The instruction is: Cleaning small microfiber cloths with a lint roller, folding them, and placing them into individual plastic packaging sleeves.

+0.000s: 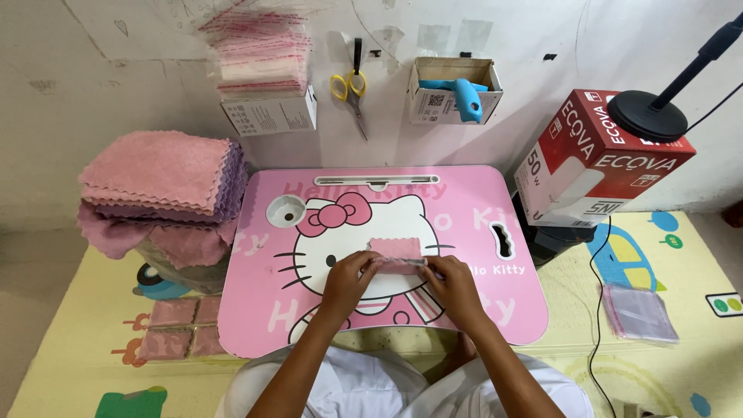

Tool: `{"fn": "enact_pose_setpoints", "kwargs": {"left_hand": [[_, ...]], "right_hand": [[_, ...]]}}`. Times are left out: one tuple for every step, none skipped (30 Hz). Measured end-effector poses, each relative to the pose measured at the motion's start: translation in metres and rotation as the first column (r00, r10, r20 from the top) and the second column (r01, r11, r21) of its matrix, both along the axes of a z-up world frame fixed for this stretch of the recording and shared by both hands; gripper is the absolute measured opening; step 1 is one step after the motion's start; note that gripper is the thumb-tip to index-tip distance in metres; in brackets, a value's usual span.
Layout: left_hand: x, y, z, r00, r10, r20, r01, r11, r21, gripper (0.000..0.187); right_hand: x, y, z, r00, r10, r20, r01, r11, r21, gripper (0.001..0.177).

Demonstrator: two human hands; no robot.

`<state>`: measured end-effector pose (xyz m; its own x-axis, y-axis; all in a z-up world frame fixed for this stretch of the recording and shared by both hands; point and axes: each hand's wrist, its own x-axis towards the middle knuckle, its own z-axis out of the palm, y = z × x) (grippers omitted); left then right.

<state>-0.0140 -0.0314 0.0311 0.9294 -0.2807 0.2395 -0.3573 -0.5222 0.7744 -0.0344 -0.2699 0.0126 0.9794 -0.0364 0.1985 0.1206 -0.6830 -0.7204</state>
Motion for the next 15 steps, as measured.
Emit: {"fn": "enact_pose_setpoints", "kwargs": {"left_hand": [[0.003, -0.001, 0.004, 1.000, 0.000, -0.001, 0.000, 1.000, 0.000, 0.017], [0.006, -0.002, 0.007, 0.999, 0.015, -0.034, -0.015, 1.000, -0.019, 0.018], [0.009, -0.003, 0.011, 0.997, 0.029, -0.068, -0.032, 0.999, -0.038, 0.020], [0.013, -0.005, 0.010, 0.997, 0.029, -0.069, -0.032, 0.999, -0.038, 0.020], [0.017, -0.007, 0.010, 0.994, 0.042, -0.097, -0.046, 0.998, -0.035, 0.020], [0.021, -0.008, 0.010, 0.991, 0.056, -0.124, -0.061, 0.998, -0.033, 0.020], [0.024, -0.008, 0.011, 0.991, 0.057, -0.124, -0.062, 0.998, -0.033, 0.020], [0.028, -0.009, 0.013, 0.988, 0.067, -0.136, -0.068, 0.998, -0.008, 0.020], [0.032, -0.009, 0.014, 0.986, 0.076, -0.148, -0.074, 0.997, 0.018, 0.020], [0.035, -0.009, 0.013, 0.986, 0.076, -0.149, -0.074, 0.997, 0.018, 0.020], [0.039, -0.010, 0.013, 0.983, 0.093, -0.156, -0.082, 0.994, 0.074, 0.020], [0.043, -0.010, 0.012, 0.981, 0.109, -0.162, -0.089, 0.988, 0.130, 0.020], [0.045, -0.010, 0.010, 0.980, 0.109, -0.164, -0.088, 0.988, 0.130, 0.020], [0.047, -0.011, 0.009, 0.982, 0.114, -0.147, -0.091, 0.983, 0.158, 0.019], [0.049, -0.011, 0.007, 0.984, 0.119, -0.131, -0.093, 0.978, 0.186, 0.018]], "right_hand": [[0.000, 0.004, 0.011, 1.000, 0.000, -0.001, 0.000, 1.000, 0.000, 0.020], [0.000, 0.009, 0.022, 1.000, -0.016, -0.008, 0.016, 1.000, 0.015, 0.021], [0.000, 0.013, 0.033, 0.999, -0.031, -0.015, 0.032, 0.999, 0.030, 0.023], [0.005, 0.012, 0.029, 0.999, -0.031, -0.016, 0.031, 0.999, 0.031, 0.023], [0.010, 0.011, 0.026, 0.999, -0.045, -0.027, 0.045, 0.999, 0.016, 0.023], [0.015, 0.010, 0.023, 0.998, -0.058, -0.037, 0.058, 0.998, 0.000, 0.023], [0.020, 0.011, 0.021, 0.998, -0.056, -0.037, 0.056, 0.998, 0.000, 0.023], [0.024, 0.012, 0.020, 0.994, -0.076, -0.073, 0.076, 0.997, -0.002, 0.023], [0.029, 0.012, 0.019, 0.990, -0.095, -0.108, 0.095, 0.995, -0.005, 0.024], [0.032, 0.012, 0.019, 0.989, -0.095, -0.110, 0.095, 0.995, -0.005, 0.024], [0.036, 0.012, 0.018, 0.985, -0.103, -0.138, 0.102, 0.995, -0.011, 0.024], [0.039, 0.012, 0.018, 0.980, -0.111, -0.166, 0.109, 0.994, -0.018, 0.024], [0.040, 0.012, 0.021, 0.980, -0.111, -0.168, 0.110, 0.994, -0.018, 0.024], [0.042, 0.013, 0.023, 0.977, -0.110, -0.183, 0.107, 0.994, -0.030, 0.024], [0.044, 0.014, 0.026, 0.974, -0.110, -0.198, 0.103, 0.994, -0.042, 0.025]]}}
